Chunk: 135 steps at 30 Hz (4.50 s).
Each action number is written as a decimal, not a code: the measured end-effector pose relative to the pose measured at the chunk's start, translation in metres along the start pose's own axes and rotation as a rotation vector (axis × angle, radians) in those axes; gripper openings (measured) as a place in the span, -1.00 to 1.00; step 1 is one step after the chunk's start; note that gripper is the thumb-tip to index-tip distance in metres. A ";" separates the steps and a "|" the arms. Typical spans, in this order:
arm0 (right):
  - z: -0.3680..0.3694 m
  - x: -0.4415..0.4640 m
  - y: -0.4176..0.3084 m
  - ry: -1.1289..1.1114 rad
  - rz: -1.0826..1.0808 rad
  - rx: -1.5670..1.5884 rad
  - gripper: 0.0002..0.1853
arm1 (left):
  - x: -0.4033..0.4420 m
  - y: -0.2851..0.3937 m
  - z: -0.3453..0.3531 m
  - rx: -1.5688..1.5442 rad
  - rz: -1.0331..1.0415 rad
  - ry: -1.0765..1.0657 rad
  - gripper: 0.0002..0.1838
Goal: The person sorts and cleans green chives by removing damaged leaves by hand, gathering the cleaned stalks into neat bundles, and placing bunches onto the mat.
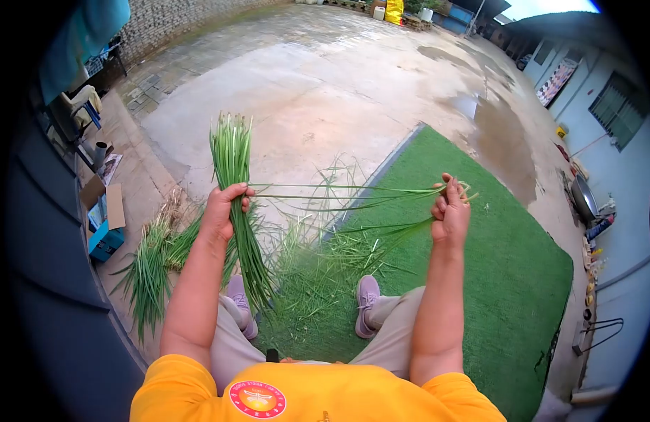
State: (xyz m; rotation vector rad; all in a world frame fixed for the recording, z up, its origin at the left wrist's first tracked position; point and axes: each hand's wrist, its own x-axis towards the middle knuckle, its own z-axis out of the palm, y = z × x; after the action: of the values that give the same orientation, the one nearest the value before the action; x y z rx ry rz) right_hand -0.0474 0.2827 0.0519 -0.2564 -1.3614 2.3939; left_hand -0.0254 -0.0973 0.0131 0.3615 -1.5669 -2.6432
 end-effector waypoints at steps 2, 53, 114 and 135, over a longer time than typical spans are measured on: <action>-0.014 0.004 -0.007 0.023 -0.019 -0.002 -0.79 | 0.010 0.002 -0.013 -0.018 0.065 0.143 -0.88; 0.077 -0.036 0.031 -0.291 0.032 -0.235 -0.78 | -0.028 0.001 0.032 -0.055 -0.170 -0.352 -0.64; 0.054 -0.029 0.050 -0.476 0.231 -0.307 -0.84 | -0.033 -0.039 0.088 0.203 -0.203 -0.364 -0.70; 0.045 -0.022 0.038 -0.369 0.281 -0.225 -0.89 | -0.019 -0.021 0.060 0.107 -0.094 -0.270 -0.75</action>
State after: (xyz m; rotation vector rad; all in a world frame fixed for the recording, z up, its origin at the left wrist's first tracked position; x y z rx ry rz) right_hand -0.0511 0.2205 0.0424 -0.0677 -1.8768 2.6073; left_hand -0.0185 -0.0319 0.0256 0.0849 -1.8148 -2.7826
